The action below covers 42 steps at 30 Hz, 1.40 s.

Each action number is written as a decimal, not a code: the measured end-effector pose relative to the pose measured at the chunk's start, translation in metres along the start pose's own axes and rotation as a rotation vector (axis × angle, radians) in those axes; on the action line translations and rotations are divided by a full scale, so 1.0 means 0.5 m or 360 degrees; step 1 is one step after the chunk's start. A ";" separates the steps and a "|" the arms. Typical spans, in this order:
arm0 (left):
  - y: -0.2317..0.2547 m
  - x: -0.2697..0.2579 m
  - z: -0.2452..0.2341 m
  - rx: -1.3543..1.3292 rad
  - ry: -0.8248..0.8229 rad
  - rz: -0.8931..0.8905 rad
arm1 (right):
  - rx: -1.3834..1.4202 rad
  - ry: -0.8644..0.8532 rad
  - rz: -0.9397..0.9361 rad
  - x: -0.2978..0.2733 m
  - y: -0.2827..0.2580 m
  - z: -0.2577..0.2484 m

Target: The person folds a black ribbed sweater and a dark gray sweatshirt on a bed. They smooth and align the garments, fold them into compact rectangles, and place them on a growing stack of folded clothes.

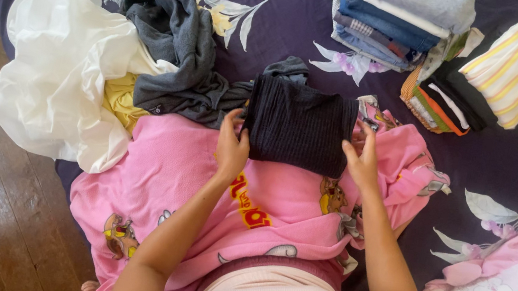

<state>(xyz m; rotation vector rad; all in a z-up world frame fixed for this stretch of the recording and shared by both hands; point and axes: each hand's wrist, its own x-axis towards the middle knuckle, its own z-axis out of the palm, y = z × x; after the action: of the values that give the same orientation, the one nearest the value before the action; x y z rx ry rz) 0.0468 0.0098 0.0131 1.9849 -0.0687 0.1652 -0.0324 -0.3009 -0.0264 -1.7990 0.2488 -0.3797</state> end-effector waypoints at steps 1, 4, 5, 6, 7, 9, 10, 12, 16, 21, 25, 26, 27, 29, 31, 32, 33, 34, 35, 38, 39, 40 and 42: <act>0.009 0.007 -0.003 -0.0016 0.0013 0.0055 | -0.0004 0.0015 0.0020 0.015 -0.005 -0.007; 0.048 0.047 -0.005 -0.0002 0.0039 0.0223 | -0.0131 0.0086 -0.0083 0.076 -0.031 -0.013; 0.063 0.064 0.000 0.0047 0.0038 0.0272 | -0.0253 0.0124 -0.0220 0.095 -0.041 -0.009; 0.078 0.081 0.007 0.0095 0.0037 0.0321 | -0.0375 0.0160 -0.0356 0.112 -0.051 -0.003; 0.096 0.103 0.019 0.0158 -0.0003 0.0345 | -0.0472 0.0152 -0.0490 0.131 -0.062 0.007; 0.127 0.140 0.051 0.0282 -0.0084 0.0387 | -0.0671 0.0128 -0.0751 0.161 -0.080 0.029; 0.137 0.160 0.063 0.0366 -0.0166 0.0422 | -0.0707 0.0070 -0.0795 0.172 -0.085 0.044; 0.147 0.191 0.085 0.0529 -0.0325 0.0490 | -0.0785 -0.0051 -0.0885 0.191 -0.089 0.062; 0.127 0.215 0.101 0.0567 -0.0359 0.0485 | -0.0394 -0.0052 -0.0374 0.215 -0.072 0.091; 0.063 0.211 0.115 0.0261 -0.0400 0.0205 | -0.0121 -0.0030 -0.0303 0.215 -0.025 0.086; 0.007 0.250 0.107 -0.0001 -0.0570 0.0302 | -0.0181 -0.0141 -0.0135 0.218 0.012 0.069; -0.001 0.252 0.107 0.0012 -0.0577 0.0264 | -0.0171 -0.0147 -0.0118 0.218 0.018 0.071; -0.004 0.257 0.108 0.0026 -0.0579 0.0230 | -0.0161 -0.0154 -0.0106 0.219 0.020 0.073; -0.003 0.258 0.107 0.0037 -0.0607 0.0129 | -0.0218 -0.0089 -0.0155 0.213 0.017 0.079; 0.009 0.253 0.099 0.0086 -0.0590 0.0193 | -0.0326 -0.0016 -0.0240 0.200 0.001 0.082; 0.021 0.253 0.094 0.0127 -0.0556 0.0310 | -0.0406 0.0024 -0.0303 0.194 -0.013 0.077; 0.035 0.251 0.089 0.0166 -0.0523 0.0424 | -0.0488 0.0063 -0.0363 0.187 -0.031 0.070; 0.049 0.243 0.083 0.0283 -0.0448 0.0449 | -0.0547 0.0108 -0.0374 0.179 -0.051 0.063; 0.067 0.234 0.079 0.0397 -0.0370 0.0479 | -0.0607 0.0156 -0.0391 0.176 -0.075 0.056; 0.124 0.193 0.110 0.0812 -0.0216 0.0665 | -0.0824 0.0188 -0.0607 0.178 -0.147 0.047; 0.139 0.174 0.128 0.0964 -0.0181 0.0739 | -0.0902 0.0176 -0.0703 0.176 -0.165 0.053; 0.150 0.154 0.148 0.1000 -0.0234 0.0774 | -0.0980 0.0114 -0.0735 0.170 -0.178 0.067; 0.160 0.120 0.181 0.1068 -0.0333 0.0838 | -0.1136 -0.0020 -0.0807 0.156 -0.188 0.105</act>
<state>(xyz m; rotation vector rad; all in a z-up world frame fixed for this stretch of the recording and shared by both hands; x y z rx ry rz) 0.1039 -0.1036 0.0581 2.6089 -0.7601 0.3528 0.0568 -0.2581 0.0621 -2.5713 -0.1111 -0.6962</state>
